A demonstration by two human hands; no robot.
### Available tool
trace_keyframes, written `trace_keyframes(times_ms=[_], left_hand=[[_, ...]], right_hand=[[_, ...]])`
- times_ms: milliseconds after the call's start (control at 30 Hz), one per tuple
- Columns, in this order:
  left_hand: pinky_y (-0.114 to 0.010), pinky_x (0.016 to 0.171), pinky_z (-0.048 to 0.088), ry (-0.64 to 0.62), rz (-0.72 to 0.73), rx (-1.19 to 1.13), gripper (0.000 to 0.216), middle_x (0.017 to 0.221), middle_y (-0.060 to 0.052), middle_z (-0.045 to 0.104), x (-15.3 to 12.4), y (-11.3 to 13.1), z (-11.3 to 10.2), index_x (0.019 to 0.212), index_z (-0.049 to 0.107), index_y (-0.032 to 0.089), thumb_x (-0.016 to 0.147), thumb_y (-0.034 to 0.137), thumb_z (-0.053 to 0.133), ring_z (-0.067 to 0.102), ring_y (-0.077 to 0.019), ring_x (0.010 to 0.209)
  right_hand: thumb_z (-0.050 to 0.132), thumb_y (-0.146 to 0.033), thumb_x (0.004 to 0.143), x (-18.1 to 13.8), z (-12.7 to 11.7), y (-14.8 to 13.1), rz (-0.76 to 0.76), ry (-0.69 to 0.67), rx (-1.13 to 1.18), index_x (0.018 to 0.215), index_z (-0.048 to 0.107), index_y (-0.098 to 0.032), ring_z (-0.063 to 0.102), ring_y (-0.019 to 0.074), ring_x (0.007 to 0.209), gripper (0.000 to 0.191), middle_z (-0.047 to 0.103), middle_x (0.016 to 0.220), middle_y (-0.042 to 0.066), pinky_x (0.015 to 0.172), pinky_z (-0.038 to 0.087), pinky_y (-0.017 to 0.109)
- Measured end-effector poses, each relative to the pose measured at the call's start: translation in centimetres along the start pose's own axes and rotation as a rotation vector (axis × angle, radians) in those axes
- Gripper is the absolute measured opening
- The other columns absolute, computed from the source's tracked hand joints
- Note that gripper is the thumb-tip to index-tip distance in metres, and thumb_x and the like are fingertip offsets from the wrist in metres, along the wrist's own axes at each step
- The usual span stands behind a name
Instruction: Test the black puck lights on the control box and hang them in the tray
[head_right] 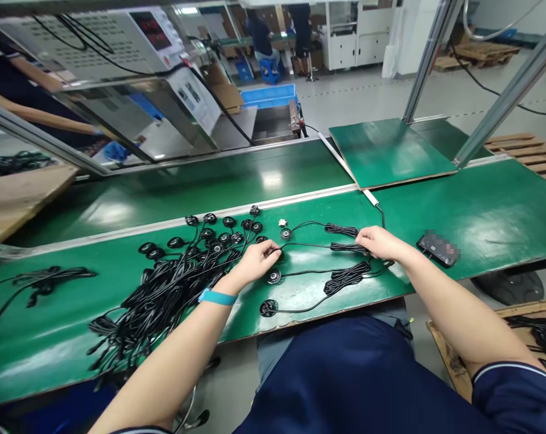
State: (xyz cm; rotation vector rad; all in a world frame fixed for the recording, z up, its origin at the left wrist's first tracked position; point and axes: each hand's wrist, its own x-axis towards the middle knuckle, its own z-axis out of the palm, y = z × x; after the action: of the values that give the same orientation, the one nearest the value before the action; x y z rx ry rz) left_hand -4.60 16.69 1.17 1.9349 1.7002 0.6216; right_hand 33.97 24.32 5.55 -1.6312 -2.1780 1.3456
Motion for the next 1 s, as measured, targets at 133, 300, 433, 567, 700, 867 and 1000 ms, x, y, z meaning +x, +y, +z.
trace_keyframes(times_ms=[133,300,433,567,700,867,1000], left_hand=[[-0.029,0.055,0.036,0.019,-0.134,-0.025,0.037,0.058,0.002,0.056,-1.0,-0.7,0.5,0.073,0.062,0.021,0.088,0.056,0.06,0.051,-0.0161,0.057],[-0.03,0.063,0.045,0.31,-0.262,-0.238,0.039,0.068,0.002,0.06,-3.0,-1.6,1.5,0.097,0.065,0.02,0.087,0.058,0.063,0.057,-0.0172,0.065],[-0.034,0.075,0.054,0.498,-0.35,-0.421,0.042,0.089,-0.006,0.069,-8.0,-1.0,2.6,0.11,0.063,0.02,0.092,0.057,0.058,0.066,-0.0205,0.08],[-0.039,0.084,0.055,0.571,-0.361,-0.407,0.035,0.098,-0.009,0.07,-13.6,0.1,4.3,0.108,0.065,0.021,0.096,0.052,0.055,0.067,-0.0232,0.091],[-0.041,0.087,0.055,0.514,-0.206,-0.368,0.035,0.105,-0.01,0.069,-15.9,0.7,5.1,0.117,0.063,0.02,0.095,0.047,0.06,0.066,-0.0233,0.096],[-0.043,0.094,0.053,0.323,0.059,-0.162,0.052,0.115,-0.01,0.069,-15.9,0.8,4.9,0.123,0.061,0.022,0.08,0.042,0.083,0.065,-0.0261,0.106],[-0.04,0.093,0.052,0.31,0.118,-0.106,0.03,0.111,-0.009,0.07,-15.9,1.3,4.5,0.118,0.062,0.022,0.091,0.032,0.071,0.065,-0.0242,0.104]], right_hand=[[0.055,-0.041,0.099,1.5,0.3,-1.4,-0.15,0.294,-0.52,0.076,0.067,-0.018,0.063,0.0249,0.083,0.035,0.069,0.083,0.009,0.076,0.048,0.035],[0.061,-0.032,0.1,7.4,3.2,-6.5,-0.41,0.34,-0.473,0.099,0.073,-0.016,0.063,0.0263,0.101,0.02,0.073,0.102,0.012,0.096,0.047,0.039],[0.068,-0.026,0.096,13.6,6.9,-11.1,-0.511,0.239,-0.422,0.124,0.07,-0.017,0.06,0.024,0.117,0.029,0.07,0.122,0.011,0.103,0.045,0.035],[0.072,-0.017,0.091,18.0,9.9,-13.5,-0.529,0.162,-0.389,0.119,0.073,-0.018,0.063,0.021,0.111,0.029,0.071,0.121,0.009,0.097,0.046,0.029],[0.071,-0.015,0.089,19.9,11.0,-14.1,-0.497,0.147,-0.358,0.089,0.075,-0.016,0.065,0.02,0.089,0.004,0.074,0.093,0.007,0.082,0.047,0.027],[0.065,-0.01,0.088,18.6,10.6,-15.0,-0.516,0.229,-0.303,0.081,0.069,-0.015,0.063,0.0203,0.094,0.01,0.072,0.095,0.008,0.086,0.045,0.028],[0.056,-0.021,0.098,12.0,10.3,-14.0,-0.565,0.301,-0.17,0.096,0.065,-0.017,0.064,0.0177,0.09,0.01,0.071,0.099,0.006,0.083,0.048,0.028]])
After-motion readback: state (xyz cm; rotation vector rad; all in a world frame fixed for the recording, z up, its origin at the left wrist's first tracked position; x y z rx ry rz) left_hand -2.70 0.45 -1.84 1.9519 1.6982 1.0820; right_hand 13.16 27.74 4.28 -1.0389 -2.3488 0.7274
